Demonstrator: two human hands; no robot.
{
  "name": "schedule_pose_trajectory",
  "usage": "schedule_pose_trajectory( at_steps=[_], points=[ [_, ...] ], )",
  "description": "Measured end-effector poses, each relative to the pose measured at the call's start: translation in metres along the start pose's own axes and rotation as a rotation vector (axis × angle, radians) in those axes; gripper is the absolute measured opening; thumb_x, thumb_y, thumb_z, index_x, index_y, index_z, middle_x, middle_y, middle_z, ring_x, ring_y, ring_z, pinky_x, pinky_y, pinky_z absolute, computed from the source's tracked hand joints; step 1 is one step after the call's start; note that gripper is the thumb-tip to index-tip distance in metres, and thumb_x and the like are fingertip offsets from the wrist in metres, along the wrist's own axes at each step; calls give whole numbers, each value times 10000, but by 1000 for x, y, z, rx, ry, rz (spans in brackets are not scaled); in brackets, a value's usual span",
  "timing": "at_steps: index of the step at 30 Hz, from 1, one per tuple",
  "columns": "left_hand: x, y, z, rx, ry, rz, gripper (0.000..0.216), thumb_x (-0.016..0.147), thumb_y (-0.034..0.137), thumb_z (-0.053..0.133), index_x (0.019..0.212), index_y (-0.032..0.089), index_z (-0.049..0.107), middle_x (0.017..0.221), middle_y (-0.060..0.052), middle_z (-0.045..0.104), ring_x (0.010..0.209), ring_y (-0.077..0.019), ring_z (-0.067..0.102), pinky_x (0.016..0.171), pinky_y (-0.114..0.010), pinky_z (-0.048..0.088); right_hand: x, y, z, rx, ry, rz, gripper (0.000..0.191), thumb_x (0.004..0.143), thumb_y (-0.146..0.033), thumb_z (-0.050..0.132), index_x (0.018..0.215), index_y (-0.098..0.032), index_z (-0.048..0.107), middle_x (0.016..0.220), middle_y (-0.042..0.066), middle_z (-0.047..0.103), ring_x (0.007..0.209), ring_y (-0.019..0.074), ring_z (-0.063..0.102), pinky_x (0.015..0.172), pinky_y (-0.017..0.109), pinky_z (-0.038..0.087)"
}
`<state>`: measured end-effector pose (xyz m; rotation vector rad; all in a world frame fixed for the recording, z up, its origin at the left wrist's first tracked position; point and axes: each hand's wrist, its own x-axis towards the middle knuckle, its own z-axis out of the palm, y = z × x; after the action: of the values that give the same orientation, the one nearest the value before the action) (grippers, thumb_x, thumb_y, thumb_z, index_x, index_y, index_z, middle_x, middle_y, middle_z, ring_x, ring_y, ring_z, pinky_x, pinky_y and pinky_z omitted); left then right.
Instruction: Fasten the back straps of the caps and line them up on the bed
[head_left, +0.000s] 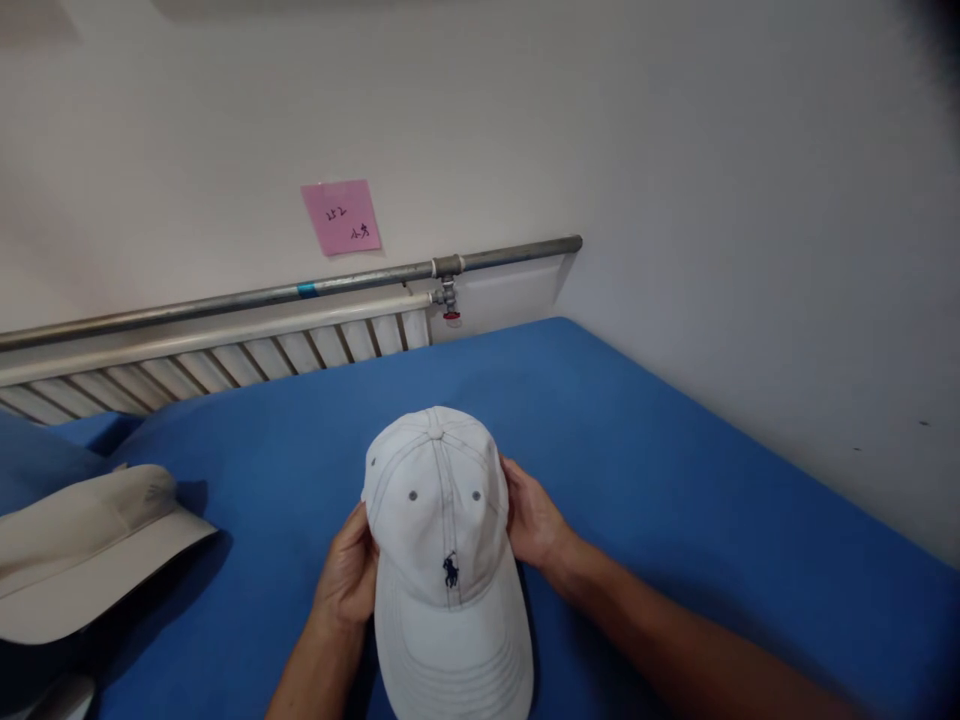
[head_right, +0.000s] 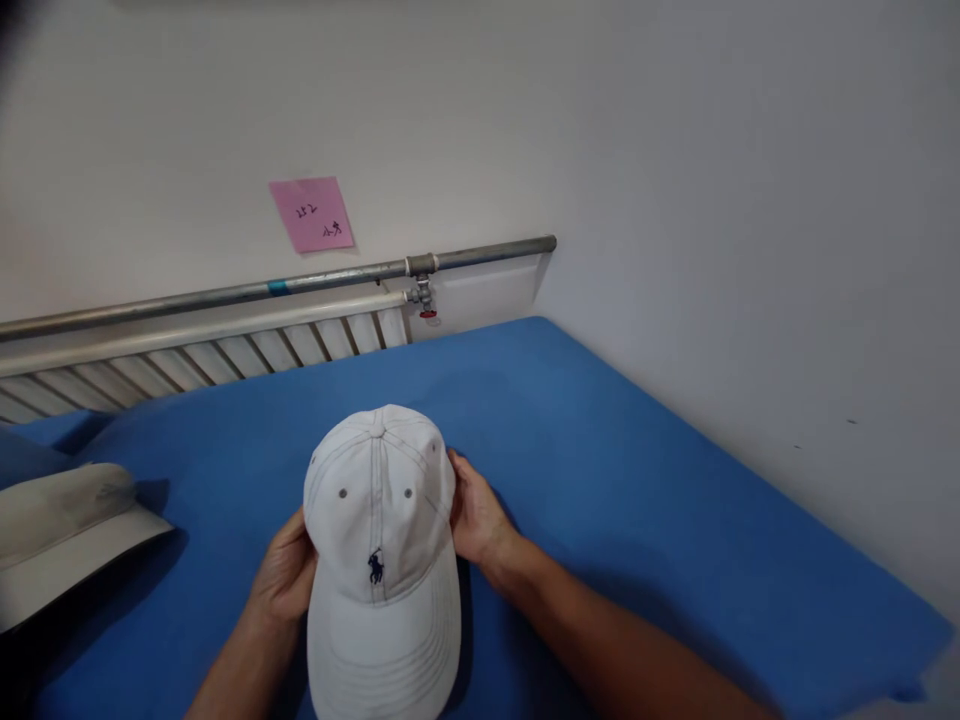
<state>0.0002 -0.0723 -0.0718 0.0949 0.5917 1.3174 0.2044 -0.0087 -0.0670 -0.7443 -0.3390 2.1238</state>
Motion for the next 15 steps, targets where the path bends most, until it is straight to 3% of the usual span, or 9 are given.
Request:
schedule_pose_trajectory(
  at_steps=[8, 15],
  points=[
    [0, -2, 8, 83, 135, -78, 246, 899, 165, 510, 860, 119, 749, 840, -91, 767, 1044, -279, 670, 1033, -425, 455, -5, -2, 1, -9, -55, 12, 303, 682, -441, 726, 863, -211, 647, 749, 3, 696, 875, 210, 649, 860, 345, 442],
    [2, 2, 1, 56, 79, -63, 303, 915, 200, 473, 876, 119, 762, 872, -106, 766, 1038, -279, 672, 1043, -413, 445, -1, -6, 0, 54, -76, -45, 254, 751, -404, 693, 900, -203, 646, 775, -4, 701, 792, 174, 643, 828, 319, 435]
  ],
)
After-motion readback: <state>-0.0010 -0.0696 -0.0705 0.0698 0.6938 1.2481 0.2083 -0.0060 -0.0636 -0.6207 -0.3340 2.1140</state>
